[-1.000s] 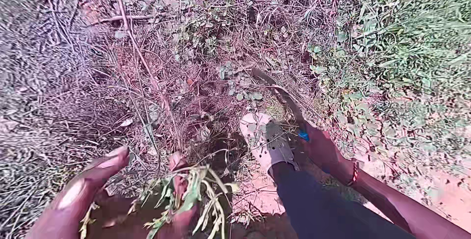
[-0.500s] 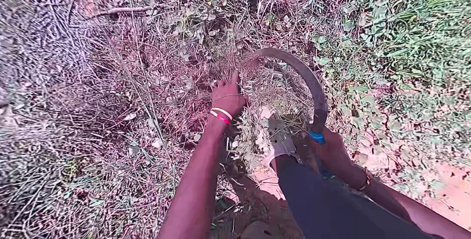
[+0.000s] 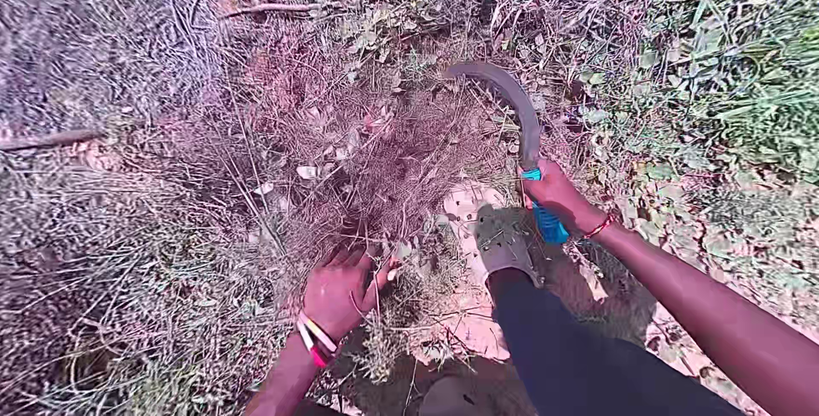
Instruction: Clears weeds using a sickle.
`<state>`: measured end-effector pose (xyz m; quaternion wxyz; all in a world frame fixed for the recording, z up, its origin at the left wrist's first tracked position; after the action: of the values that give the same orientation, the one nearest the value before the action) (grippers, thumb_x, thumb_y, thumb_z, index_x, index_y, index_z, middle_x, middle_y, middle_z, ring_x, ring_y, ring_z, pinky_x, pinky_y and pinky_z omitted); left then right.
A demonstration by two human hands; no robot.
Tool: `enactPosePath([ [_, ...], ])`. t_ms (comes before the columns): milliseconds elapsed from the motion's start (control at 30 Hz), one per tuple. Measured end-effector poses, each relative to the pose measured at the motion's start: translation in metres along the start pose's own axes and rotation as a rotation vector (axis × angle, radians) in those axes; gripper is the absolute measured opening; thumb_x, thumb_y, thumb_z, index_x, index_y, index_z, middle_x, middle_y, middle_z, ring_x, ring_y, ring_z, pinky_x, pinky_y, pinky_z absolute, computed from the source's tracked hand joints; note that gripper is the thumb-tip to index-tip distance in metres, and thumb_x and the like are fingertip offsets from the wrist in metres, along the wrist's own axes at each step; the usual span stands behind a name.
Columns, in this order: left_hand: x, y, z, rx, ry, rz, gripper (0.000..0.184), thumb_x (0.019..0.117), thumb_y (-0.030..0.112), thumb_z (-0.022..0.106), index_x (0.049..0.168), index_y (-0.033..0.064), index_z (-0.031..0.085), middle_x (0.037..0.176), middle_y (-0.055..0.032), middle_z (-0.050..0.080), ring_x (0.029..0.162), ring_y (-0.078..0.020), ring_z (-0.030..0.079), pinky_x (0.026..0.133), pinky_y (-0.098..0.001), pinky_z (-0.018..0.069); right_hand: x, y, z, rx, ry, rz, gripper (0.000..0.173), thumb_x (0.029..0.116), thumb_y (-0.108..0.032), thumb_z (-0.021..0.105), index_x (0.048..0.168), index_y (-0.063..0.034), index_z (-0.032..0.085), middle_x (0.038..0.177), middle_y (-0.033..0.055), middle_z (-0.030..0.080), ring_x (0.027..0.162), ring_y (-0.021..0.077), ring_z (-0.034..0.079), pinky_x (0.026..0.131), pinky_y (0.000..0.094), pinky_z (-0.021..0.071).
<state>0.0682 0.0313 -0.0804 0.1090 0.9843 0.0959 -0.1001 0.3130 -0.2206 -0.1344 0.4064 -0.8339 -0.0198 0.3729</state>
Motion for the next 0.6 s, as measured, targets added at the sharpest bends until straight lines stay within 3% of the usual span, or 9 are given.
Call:
enactPosePath([
  [33,-0.016,-0.021,0.008,0.005,-0.095,-0.070,0.074,0.0978,0.058,0.036,0.101,-0.0039,0.076,0.084,-0.0240,0.074,0.082,-0.0465,0.075,0.066,-0.0620,0.0561,-0.006,0.020,0.006,0.050,-0.002,0.064,0.014,0.0977,-0.003,0.058,0.109,0.0027,0.055,0.069,0.0026,0.052,0.051,0.0072,0.052,0.052,0.0234,0.0487],
  [100,-0.035,-0.064,0.023,-0.075,-0.310,-0.307,0.068,0.0955,0.053,0.047,0.109,-0.0089,0.070,0.089,-0.0352,0.070,0.087,-0.0594,0.069,0.069,-0.0736,0.0495,-0.021,0.030,0.008,0.156,0.018,0.098,0.013,0.0921,0.001,0.058,0.104,0.0001,0.054,0.065,-0.0009,0.052,0.048,0.0052,0.052,0.048,0.0213,0.0488],
  [167,-0.032,-0.078,0.022,-0.073,-0.384,-0.435,0.060,0.1010,0.046,0.052,0.116,-0.0096,0.069,0.098,-0.0390,0.069,0.096,-0.0622,0.067,0.078,-0.0751,0.0487,-0.028,0.021,0.006,0.177,0.018,0.076,0.011,0.0913,0.001,0.057,0.101,-0.0032,0.054,0.063,-0.0033,0.051,0.047,0.0043,0.051,0.047,0.0207,0.0470],
  [233,-0.028,-0.072,0.021,-0.054,-0.422,-0.447,0.057,0.1008,0.045,0.052,0.120,-0.0067,0.068,0.100,-0.0379,0.070,0.097,-0.0611,0.067,0.079,-0.0741,0.0487,-0.043,0.019,0.004,0.164,0.018,0.083,0.009,0.0942,0.001,0.057,0.103,-0.0019,0.054,0.064,-0.0025,0.051,0.047,0.0049,0.051,0.047,0.0212,0.0472],
  [333,-0.019,-0.065,0.018,-0.066,-0.440,-0.444,0.053,0.0994,0.043,0.057,0.127,0.0003,0.067,0.101,-0.0354,0.071,0.096,-0.0596,0.068,0.077,-0.0745,0.0492,-0.066,0.020,0.001,0.209,0.059,0.071,0.013,0.0882,-0.001,0.056,0.101,-0.0042,0.055,0.064,-0.0042,0.054,0.047,0.0053,0.053,0.045,0.0225,0.0483],
  [433,-0.017,-0.063,0.011,-0.087,-0.420,-0.451,0.052,0.0981,0.043,0.057,0.123,-0.0011,0.069,0.099,-0.0359,0.070,0.095,-0.0597,0.068,0.076,-0.0744,0.0489,-0.094,0.029,-0.004,0.272,0.124,0.112,0.013,0.0871,0.002,0.059,0.097,-0.0058,0.056,0.063,-0.0051,0.056,0.045,0.0043,0.052,0.043,0.0210,0.0474],
  [500,-0.014,-0.061,0.012,-0.096,-0.426,-0.456,0.052,0.0984,0.044,0.057,0.122,-0.0003,0.070,0.100,-0.0354,0.071,0.096,-0.0591,0.068,0.077,-0.0740,0.0492,-0.101,0.029,-0.020,0.185,0.207,0.059,0.014,0.0836,-0.002,0.060,0.096,-0.0073,0.057,0.063,-0.0081,0.056,0.046,0.0010,0.053,0.044,0.0192,0.0475],
  [600,-0.007,-0.058,0.024,-0.074,-0.590,-0.515,0.050,0.1033,0.039,0.056,0.143,0.0088,0.059,0.115,-0.0350,0.069,0.109,-0.0572,0.065,0.087,-0.0716,0.0488,-0.094,0.005,-0.036,0.042,0.306,-0.088,0.013,0.0871,-0.008,0.059,0.099,-0.0038,0.059,0.067,-0.0097,0.054,0.051,-0.0030,0.052,0.049,0.0173,0.0473],
])
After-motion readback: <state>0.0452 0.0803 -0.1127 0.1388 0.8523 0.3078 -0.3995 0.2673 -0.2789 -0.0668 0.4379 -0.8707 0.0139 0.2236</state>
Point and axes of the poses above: each hand's wrist, its own x-axis towards the middle knuckle, its own z-axis out of the palm, y = z × x, the point moved 10 cm from there along x, towards the middle knuckle
